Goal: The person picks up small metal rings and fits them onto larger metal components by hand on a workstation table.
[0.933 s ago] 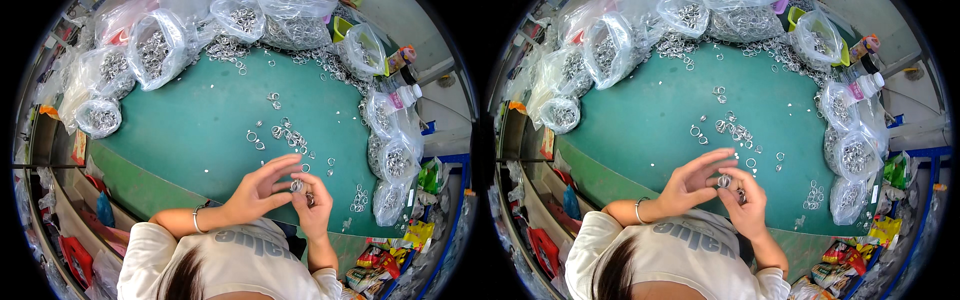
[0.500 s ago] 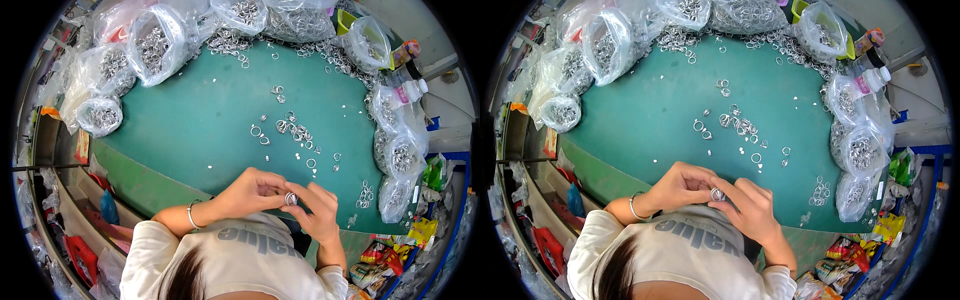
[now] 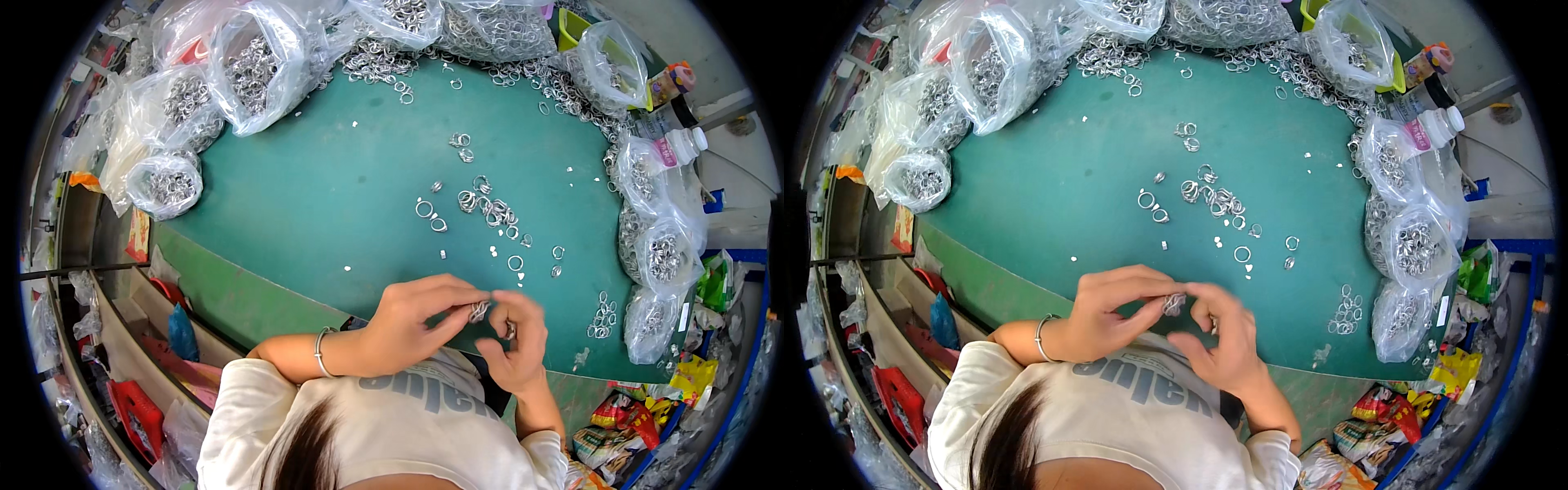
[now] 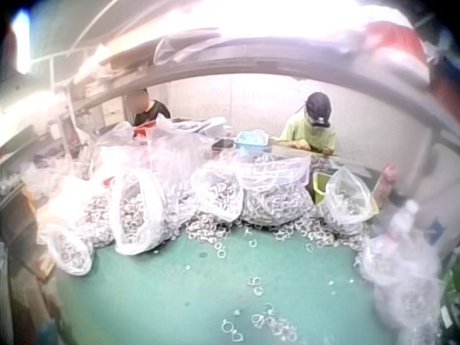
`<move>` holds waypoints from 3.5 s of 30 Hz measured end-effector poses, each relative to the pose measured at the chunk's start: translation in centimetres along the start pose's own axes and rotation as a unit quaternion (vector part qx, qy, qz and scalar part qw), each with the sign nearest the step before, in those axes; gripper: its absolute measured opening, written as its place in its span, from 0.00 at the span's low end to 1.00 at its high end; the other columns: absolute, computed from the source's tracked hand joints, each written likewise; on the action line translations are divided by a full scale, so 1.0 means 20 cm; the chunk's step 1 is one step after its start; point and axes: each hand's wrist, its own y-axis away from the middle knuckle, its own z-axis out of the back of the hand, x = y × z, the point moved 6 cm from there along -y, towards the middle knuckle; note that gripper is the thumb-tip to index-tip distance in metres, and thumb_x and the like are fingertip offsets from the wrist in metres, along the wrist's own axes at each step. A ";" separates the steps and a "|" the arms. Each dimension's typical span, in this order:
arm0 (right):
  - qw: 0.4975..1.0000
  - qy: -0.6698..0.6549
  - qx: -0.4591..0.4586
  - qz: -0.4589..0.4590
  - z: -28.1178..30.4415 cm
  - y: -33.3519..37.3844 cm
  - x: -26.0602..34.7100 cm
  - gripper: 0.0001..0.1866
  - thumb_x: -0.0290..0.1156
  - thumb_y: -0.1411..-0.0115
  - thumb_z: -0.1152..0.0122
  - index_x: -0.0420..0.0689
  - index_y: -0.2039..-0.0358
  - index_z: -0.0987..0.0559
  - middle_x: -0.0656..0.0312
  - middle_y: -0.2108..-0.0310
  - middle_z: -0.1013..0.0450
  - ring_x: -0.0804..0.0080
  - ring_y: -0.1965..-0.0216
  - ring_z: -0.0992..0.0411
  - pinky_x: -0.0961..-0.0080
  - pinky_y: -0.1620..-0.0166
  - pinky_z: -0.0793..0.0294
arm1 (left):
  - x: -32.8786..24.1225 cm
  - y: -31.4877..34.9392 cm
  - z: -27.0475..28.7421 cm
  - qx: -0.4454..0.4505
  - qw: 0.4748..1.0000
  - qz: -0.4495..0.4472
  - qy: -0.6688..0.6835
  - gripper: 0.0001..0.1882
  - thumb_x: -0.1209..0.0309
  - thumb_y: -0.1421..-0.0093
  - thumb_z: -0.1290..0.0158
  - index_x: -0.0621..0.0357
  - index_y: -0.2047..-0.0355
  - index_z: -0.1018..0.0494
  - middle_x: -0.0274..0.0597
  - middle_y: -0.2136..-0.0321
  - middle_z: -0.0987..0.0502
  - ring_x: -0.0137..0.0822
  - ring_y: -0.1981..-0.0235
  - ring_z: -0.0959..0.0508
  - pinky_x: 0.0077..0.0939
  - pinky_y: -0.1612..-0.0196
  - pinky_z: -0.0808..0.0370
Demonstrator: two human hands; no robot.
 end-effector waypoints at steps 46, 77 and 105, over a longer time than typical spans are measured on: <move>0.970 -0.111 -0.060 -0.208 0.12 -0.20 -0.40 0.05 0.28 0.37 0.51 0.40 0.67 0.29 0.71 0.80 0.34 0.89 0.80 0.42 0.89 0.78 0.45 | 0.36 -0.37 -0.09 0.065 0.950 0.210 0.220 0.13 0.81 0.45 0.47 0.72 0.59 0.31 0.44 0.66 0.25 0.29 0.64 0.24 0.21 0.62 0.25; 0.986 0.014 -0.065 -0.155 0.11 -0.05 -0.28 0.16 0.17 0.48 0.42 0.39 0.57 0.26 0.55 0.69 0.26 0.73 0.75 0.27 0.78 0.74 0.29 | 0.38 -0.18 -0.01 0.034 0.958 0.220 0.178 0.11 0.81 0.43 0.51 0.64 0.59 0.30 0.38 0.63 0.28 0.27 0.59 0.29 0.19 0.63 0.26; 0.864 -0.373 -0.036 -0.336 0.13 -0.11 -0.52 0.12 0.22 0.42 0.46 0.38 0.56 0.29 0.62 0.67 0.25 0.94 0.86 0.45 0.93 0.86 0.53 | 0.19 -0.44 -0.12 0.165 0.983 0.002 -0.075 0.21 0.82 0.50 0.45 0.61 0.54 0.30 0.44 0.58 0.30 0.42 0.56 0.28 0.31 0.56 0.28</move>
